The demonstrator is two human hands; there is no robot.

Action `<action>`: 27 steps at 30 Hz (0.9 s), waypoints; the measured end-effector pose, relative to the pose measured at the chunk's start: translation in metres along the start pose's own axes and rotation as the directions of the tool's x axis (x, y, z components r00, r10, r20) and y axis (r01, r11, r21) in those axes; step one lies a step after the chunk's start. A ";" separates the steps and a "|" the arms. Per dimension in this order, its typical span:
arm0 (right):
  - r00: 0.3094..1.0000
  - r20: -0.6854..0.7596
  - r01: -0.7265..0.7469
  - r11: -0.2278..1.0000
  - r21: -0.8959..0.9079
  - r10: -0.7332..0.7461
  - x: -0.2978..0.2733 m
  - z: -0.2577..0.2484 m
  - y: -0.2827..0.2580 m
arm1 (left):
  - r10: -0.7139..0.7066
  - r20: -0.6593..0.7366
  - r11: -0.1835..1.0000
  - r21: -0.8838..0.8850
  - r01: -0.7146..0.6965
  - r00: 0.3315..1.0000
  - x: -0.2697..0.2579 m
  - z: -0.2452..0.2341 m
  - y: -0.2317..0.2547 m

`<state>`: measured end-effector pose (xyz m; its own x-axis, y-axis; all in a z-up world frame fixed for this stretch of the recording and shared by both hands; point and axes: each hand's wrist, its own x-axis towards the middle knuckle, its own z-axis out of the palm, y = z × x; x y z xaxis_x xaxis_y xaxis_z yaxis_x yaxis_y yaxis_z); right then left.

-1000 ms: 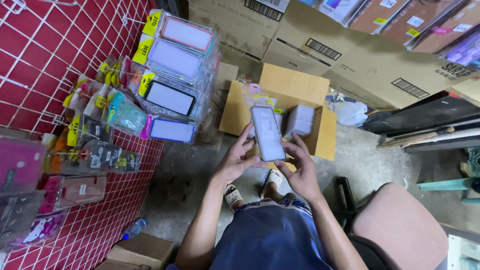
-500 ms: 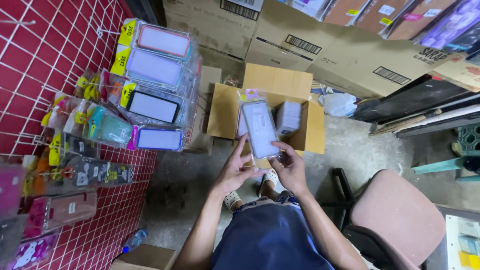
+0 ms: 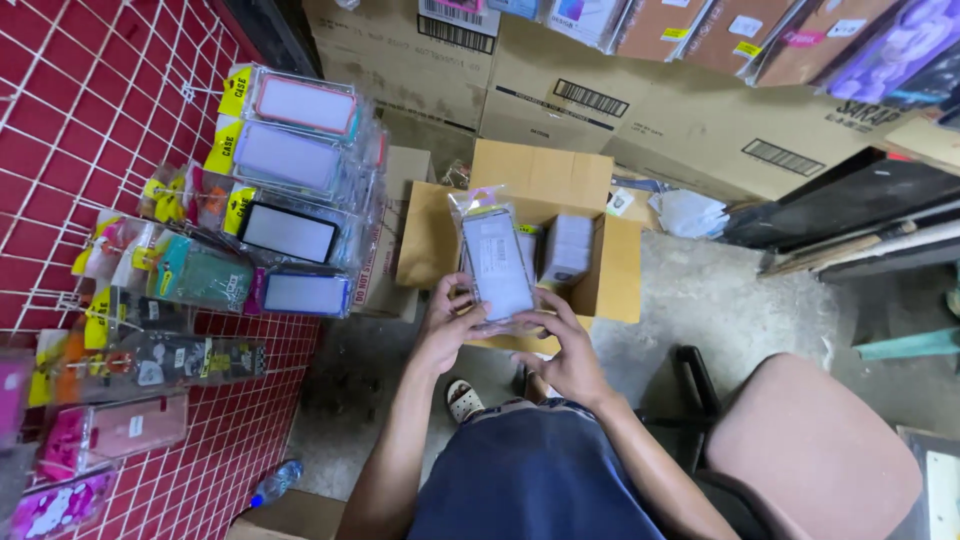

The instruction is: The person removes plastic-wrapped phone cases from a wall display and from packaging, peels off the clear plastic sleeves, and stacks the cases into an open cardboard box on the floor. They handle cases one at a time, turning each over as the sleeve is pulled off.

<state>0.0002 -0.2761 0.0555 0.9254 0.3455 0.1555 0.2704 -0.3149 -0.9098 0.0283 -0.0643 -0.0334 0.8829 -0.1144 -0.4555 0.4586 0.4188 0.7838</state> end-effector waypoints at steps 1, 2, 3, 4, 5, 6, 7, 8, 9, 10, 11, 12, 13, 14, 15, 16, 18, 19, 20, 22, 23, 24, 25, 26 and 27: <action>1.000 0.010 0.006 1.000 0.006 -0.006 -0.002 -0.005 0.016 | 0.006 -0.012 1.000 -0.001 -0.006 1.000 0.002 0.007 0.000; 0.998 -0.056 0.000 1.000 -0.003 0.000 -0.003 -0.010 0.033 | -0.001 0.006 1.000 0.013 0.001 1.000 0.005 0.013 0.001; 0.992 -0.123 -0.009 1.000 -0.011 0.007 -0.005 -0.014 0.051 | -0.010 0.026 1.000 0.028 0.009 1.000 0.009 0.020 0.001; 0.993 -0.116 -0.003 1.000 -0.005 0.003 -0.002 -0.022 0.060 | -0.005 0.016 1.000 0.029 0.005 1.000 0.012 0.024 -0.002; 0.988 -0.154 -0.027 1.000 0.009 0.028 -0.002 -0.031 0.069 | -0.013 0.060 1.000 0.029 0.012 0.998 0.015 0.030 -0.007; 0.980 -0.192 -0.050 0.998 0.023 0.053 -0.002 -0.039 0.078 | -0.021 0.103 0.999 0.030 0.018 0.994 0.018 0.036 -0.013; 0.982 -0.184 -0.050 0.998 0.028 0.054 0.000 -0.047 0.088 | -0.021 0.093 0.999 0.028 0.018 0.995 0.020 0.047 -0.013; 0.979 -0.176 -0.084 0.990 0.117 0.104 0.002 -0.054 0.098 | -0.022 0.080 0.999 0.049 0.018 0.997 0.022 0.057 -0.013; 0.974 -0.163 -0.123 0.971 0.207 0.158 0.002 -0.059 0.107 | -0.029 0.065 0.997 0.071 0.024 0.997 0.023 0.066 -0.013; 0.974 -0.153 -0.130 0.968 0.213 0.164 -0.002 -0.061 0.126 | -0.034 0.054 0.997 0.069 0.030 0.998 0.023 0.076 -0.013; 0.962 -0.147 -0.175 0.936 0.306 0.228 -0.004 -0.064 0.146 | -0.039 0.047 0.994 0.106 0.034 0.998 0.025 0.086 -0.012; 0.947 -0.135 -0.218 0.892 0.396 0.291 -0.006 -0.066 0.165 | -0.045 0.040 0.989 0.144 0.038 0.998 0.026 0.096 -0.011; 0.947 -0.124 -0.227 0.889 0.399 0.297 -0.007 -0.069 0.171 | -0.050 0.030 0.989 0.139 0.045 0.998 0.028 0.103 -0.013; 0.905 -0.131 -0.314 0.842 0.438 0.405 -0.008 -0.071 0.176 | -0.047 0.050 0.992 0.124 0.040 0.998 0.030 0.110 -0.015; 0.851 -0.132 -0.395 0.786 0.476 0.508 -0.008 -0.073 0.182 | -0.042 0.070 0.994 0.108 0.034 0.997 0.032 0.116 -0.017; 0.851 -0.121 -0.403 0.782 0.475 0.512 -0.006 -0.078 0.186 | -0.046 0.060 0.994 0.103 0.039 0.997 0.035 0.120 -0.025; 0.844 -0.105 -0.405 0.754 0.517 0.525 -0.003 -0.084 0.191 | 0.189 0.089 0.923 0.324 -0.208 0.978 0.041 0.124 -0.039; 0.844 -0.095 -0.411 0.751 0.517 0.528 -0.001 -0.086 0.197 | 0.186 0.079 0.924 0.323 -0.202 0.979 0.047 0.120 -0.045; 0.875 -0.041 -0.384 0.741 0.551 0.483 0.000 -0.088 0.202 | 0.160 0.021 0.894 0.421 -0.154 0.987 0.053 0.116 -0.051; 0.898 0.023 -0.369 0.721 0.587 0.440 0.002 -0.089 0.211 | 0.131 -0.050 0.856 0.510 -0.087 0.990 0.056 0.110 -0.057; 0.906 0.056 -0.385 0.759 0.525 0.420 0.005 -0.089 0.214 | 0.115 -0.052 0.843 0.533 -0.070 0.992 0.056 0.108 -0.054; 0.912 0.091 -0.395 0.795 0.460 0.400 0.009 -0.089 0.217 | 0.098 -0.054 0.830 0.556 -0.052 0.994 0.056 0.106 -0.051; 0.910 0.097 -0.400 0.792 0.461 0.403 0.010 -0.085 0.220 | 0.095 -0.060 0.831 0.555 -0.046 0.994 0.061 0.097 -0.060; 0.903 0.156 -0.425 0.786 0.449 0.400 0.011 -0.081 0.223 | 0.085 -0.113 0.799 0.601 0.000 0.990 0.065 0.087 -0.069; 0.894 0.209 -0.449 0.780 0.436 0.397 0.012 -0.075 0.226 | 0.076 -0.163 0.763 0.645 0.048 0.984 0.071 0.076 -0.077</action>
<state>0.0930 -0.4097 -0.1195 0.8788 0.3690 -0.3026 -0.3200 -0.0147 -0.9473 0.0634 -0.1732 -0.0937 0.8869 0.0657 -0.4574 0.4573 -0.2665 0.8484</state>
